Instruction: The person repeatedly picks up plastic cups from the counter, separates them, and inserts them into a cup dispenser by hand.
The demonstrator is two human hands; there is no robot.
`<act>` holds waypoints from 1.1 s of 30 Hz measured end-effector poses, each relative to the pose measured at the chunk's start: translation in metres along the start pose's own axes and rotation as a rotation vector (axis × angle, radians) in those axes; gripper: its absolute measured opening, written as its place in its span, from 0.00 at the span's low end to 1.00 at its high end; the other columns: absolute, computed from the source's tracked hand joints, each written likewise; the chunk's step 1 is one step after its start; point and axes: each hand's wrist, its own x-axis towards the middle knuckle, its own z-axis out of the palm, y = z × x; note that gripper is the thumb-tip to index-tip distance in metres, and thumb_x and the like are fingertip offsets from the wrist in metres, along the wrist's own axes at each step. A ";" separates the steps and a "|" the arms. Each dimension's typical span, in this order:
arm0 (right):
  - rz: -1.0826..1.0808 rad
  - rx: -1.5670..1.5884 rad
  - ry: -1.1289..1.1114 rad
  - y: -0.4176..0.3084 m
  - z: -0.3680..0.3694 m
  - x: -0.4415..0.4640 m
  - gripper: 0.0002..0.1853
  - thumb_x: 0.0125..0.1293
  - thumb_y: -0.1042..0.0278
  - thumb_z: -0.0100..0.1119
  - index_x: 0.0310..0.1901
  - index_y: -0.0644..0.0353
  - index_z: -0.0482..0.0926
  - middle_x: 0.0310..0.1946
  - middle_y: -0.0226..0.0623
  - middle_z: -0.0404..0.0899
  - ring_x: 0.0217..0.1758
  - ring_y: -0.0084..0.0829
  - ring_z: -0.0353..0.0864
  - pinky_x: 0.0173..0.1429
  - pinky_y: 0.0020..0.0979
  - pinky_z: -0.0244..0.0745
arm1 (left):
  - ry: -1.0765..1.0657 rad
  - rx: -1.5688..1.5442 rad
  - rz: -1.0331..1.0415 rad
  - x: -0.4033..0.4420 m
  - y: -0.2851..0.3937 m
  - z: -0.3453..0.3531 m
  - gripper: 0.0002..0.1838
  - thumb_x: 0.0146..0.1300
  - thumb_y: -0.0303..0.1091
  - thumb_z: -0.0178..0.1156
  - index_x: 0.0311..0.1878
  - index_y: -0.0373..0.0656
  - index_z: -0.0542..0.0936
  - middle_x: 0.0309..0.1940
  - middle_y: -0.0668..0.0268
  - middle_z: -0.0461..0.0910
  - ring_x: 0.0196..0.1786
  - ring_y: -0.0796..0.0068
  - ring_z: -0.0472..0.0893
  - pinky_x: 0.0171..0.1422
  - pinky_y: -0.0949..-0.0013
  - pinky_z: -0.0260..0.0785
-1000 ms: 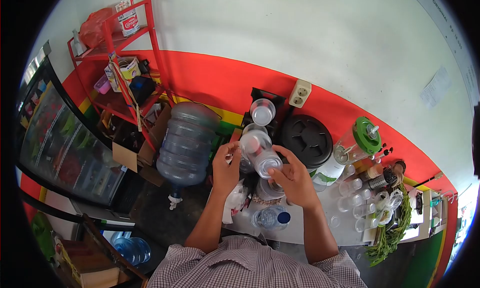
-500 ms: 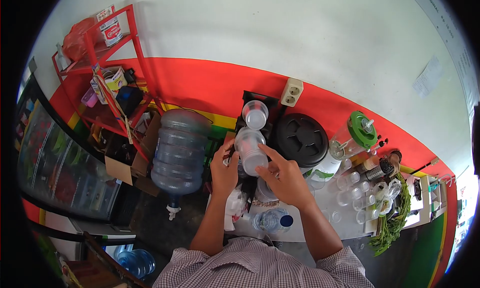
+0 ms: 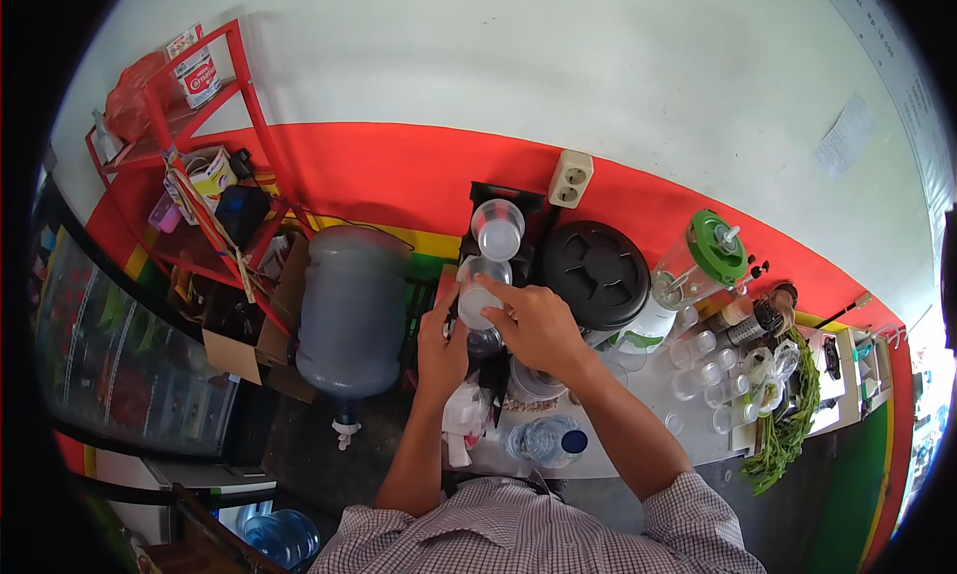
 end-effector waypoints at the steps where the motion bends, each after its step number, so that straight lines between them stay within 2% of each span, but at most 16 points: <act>1: 0.003 0.007 -0.018 0.000 -0.001 0.004 0.27 0.73 0.62 0.69 0.72 0.57 0.82 0.32 0.52 0.89 0.37 0.54 0.90 0.45 0.47 0.83 | -0.004 0.002 0.004 0.001 -0.002 0.000 0.31 0.72 0.22 0.63 0.79 0.43 0.77 0.66 0.52 0.84 0.60 0.56 0.80 0.68 0.60 0.72; 4: 0.045 0.085 -0.026 0.001 0.001 0.007 0.26 0.74 0.61 0.68 0.72 0.55 0.82 0.31 0.52 0.88 0.39 0.56 0.89 0.47 0.50 0.83 | -0.024 0.033 0.063 0.004 0.000 -0.003 0.31 0.73 0.23 0.63 0.79 0.43 0.77 0.66 0.52 0.84 0.60 0.59 0.80 0.69 0.61 0.71; 6: 0.087 0.156 -0.023 0.000 0.003 0.004 0.26 0.74 0.61 0.68 0.72 0.53 0.82 0.31 0.53 0.88 0.39 0.59 0.88 0.47 0.52 0.83 | -0.036 -0.030 0.005 0.004 0.004 -0.004 0.30 0.74 0.23 0.62 0.79 0.43 0.77 0.67 0.53 0.84 0.61 0.60 0.80 0.70 0.61 0.70; 8: 0.093 0.090 -0.038 -0.004 0.002 0.003 0.27 0.72 0.60 0.69 0.72 0.53 0.82 0.43 0.52 0.90 0.48 0.57 0.89 0.48 0.52 0.84 | -0.046 -0.066 -0.009 0.003 -0.002 -0.003 0.29 0.75 0.23 0.61 0.79 0.43 0.77 0.67 0.54 0.84 0.61 0.61 0.79 0.70 0.61 0.70; 9: 0.099 0.095 -0.032 -0.008 0.000 0.001 0.27 0.72 0.60 0.69 0.72 0.53 0.82 0.43 0.52 0.90 0.48 0.57 0.89 0.48 0.52 0.84 | -0.043 -0.109 -0.019 0.003 -0.001 -0.003 0.29 0.75 0.23 0.61 0.79 0.42 0.77 0.68 0.54 0.83 0.62 0.61 0.79 0.71 0.61 0.70; 11: -0.013 -0.155 0.065 -0.015 -0.003 -0.002 0.27 0.70 0.62 0.70 0.71 0.52 0.81 0.59 0.50 0.85 0.58 0.55 0.86 0.51 0.51 0.85 | -0.063 -0.050 -0.026 0.002 0.004 -0.006 0.29 0.76 0.24 0.61 0.79 0.42 0.77 0.68 0.55 0.83 0.62 0.61 0.79 0.71 0.61 0.70; 12: -0.005 -0.152 0.073 -0.016 -0.002 -0.002 0.27 0.70 0.62 0.70 0.71 0.52 0.81 0.59 0.50 0.85 0.58 0.55 0.86 0.51 0.51 0.85 | -0.075 0.004 -0.034 0.002 0.006 -0.007 0.29 0.76 0.24 0.60 0.79 0.42 0.77 0.68 0.55 0.83 0.63 0.61 0.78 0.71 0.61 0.70; 14: -0.173 -0.048 0.112 -0.017 -0.002 -0.001 0.28 0.66 0.65 0.73 0.68 0.51 0.82 0.70 0.46 0.77 0.64 0.53 0.83 0.54 0.48 0.87 | -0.069 -0.025 -0.025 0.000 -0.012 -0.007 0.28 0.77 0.24 0.61 0.79 0.42 0.76 0.69 0.55 0.82 0.63 0.61 0.78 0.71 0.61 0.70; 15: -0.156 -0.045 0.121 -0.012 0.003 -0.002 0.28 0.66 0.65 0.73 0.68 0.51 0.82 0.70 0.46 0.77 0.64 0.53 0.83 0.54 0.48 0.87 | -0.060 -0.056 -0.022 -0.001 -0.019 -0.006 0.28 0.77 0.25 0.61 0.79 0.42 0.76 0.69 0.55 0.82 0.64 0.61 0.78 0.71 0.61 0.70; 17: -0.277 -0.310 0.043 -0.001 0.014 0.000 0.32 0.61 0.67 0.75 0.68 0.51 0.81 0.67 0.44 0.80 0.61 0.50 0.85 0.54 0.43 0.89 | -0.040 -0.079 -0.023 -0.001 -0.034 -0.001 0.28 0.77 0.25 0.61 0.79 0.42 0.76 0.69 0.55 0.82 0.64 0.61 0.78 0.71 0.60 0.70; 21: -0.173 -0.275 -0.022 -0.004 0.016 0.001 0.39 0.58 0.68 0.79 0.73 0.48 0.76 0.68 0.43 0.80 0.63 0.49 0.86 0.59 0.44 0.88 | -0.042 -0.146 -0.003 0.000 -0.035 0.000 0.28 0.77 0.24 0.62 0.78 0.43 0.76 0.69 0.57 0.81 0.66 0.61 0.78 0.72 0.60 0.70; 23: -0.171 -0.321 0.067 -0.004 0.022 0.002 0.38 0.57 0.64 0.81 0.70 0.51 0.77 0.66 0.47 0.82 0.54 0.48 0.91 0.52 0.43 0.90 | -0.050 -0.131 -0.016 0.001 -0.031 -0.001 0.28 0.77 0.24 0.61 0.79 0.44 0.76 0.69 0.57 0.81 0.66 0.61 0.78 0.72 0.61 0.69; 26: -0.121 -0.279 0.110 -0.003 0.024 0.002 0.37 0.57 0.60 0.82 0.69 0.53 0.78 0.65 0.50 0.83 0.47 0.47 0.93 0.45 0.41 0.90 | -0.066 -0.080 -0.060 0.001 -0.016 -0.004 0.28 0.77 0.23 0.59 0.79 0.45 0.76 0.69 0.58 0.81 0.66 0.62 0.77 0.72 0.63 0.68; 29: -0.137 -0.311 0.143 -0.003 0.025 0.002 0.38 0.57 0.56 0.83 0.69 0.54 0.78 0.64 0.51 0.84 0.45 0.45 0.94 0.41 0.39 0.89 | -0.070 -0.049 -0.082 0.000 -0.018 -0.003 0.28 0.78 0.23 0.58 0.80 0.45 0.76 0.70 0.59 0.81 0.68 0.62 0.77 0.72 0.64 0.68; 31: -0.125 -0.298 0.118 -0.006 0.021 0.000 0.39 0.58 0.56 0.82 0.71 0.53 0.77 0.64 0.52 0.83 0.47 0.47 0.94 0.43 0.41 0.90 | -0.075 -0.050 -0.064 0.003 -0.020 -0.002 0.28 0.78 0.23 0.58 0.80 0.44 0.75 0.70 0.59 0.81 0.69 0.63 0.78 0.71 0.65 0.68; 33: -0.105 -0.286 0.098 -0.006 0.015 -0.004 0.40 0.59 0.56 0.82 0.73 0.53 0.76 0.65 0.53 0.83 0.50 0.48 0.93 0.46 0.42 0.90 | -0.083 -0.229 0.007 0.005 -0.014 -0.001 0.28 0.78 0.25 0.59 0.80 0.41 0.74 0.72 0.60 0.80 0.71 0.63 0.79 0.72 0.62 0.69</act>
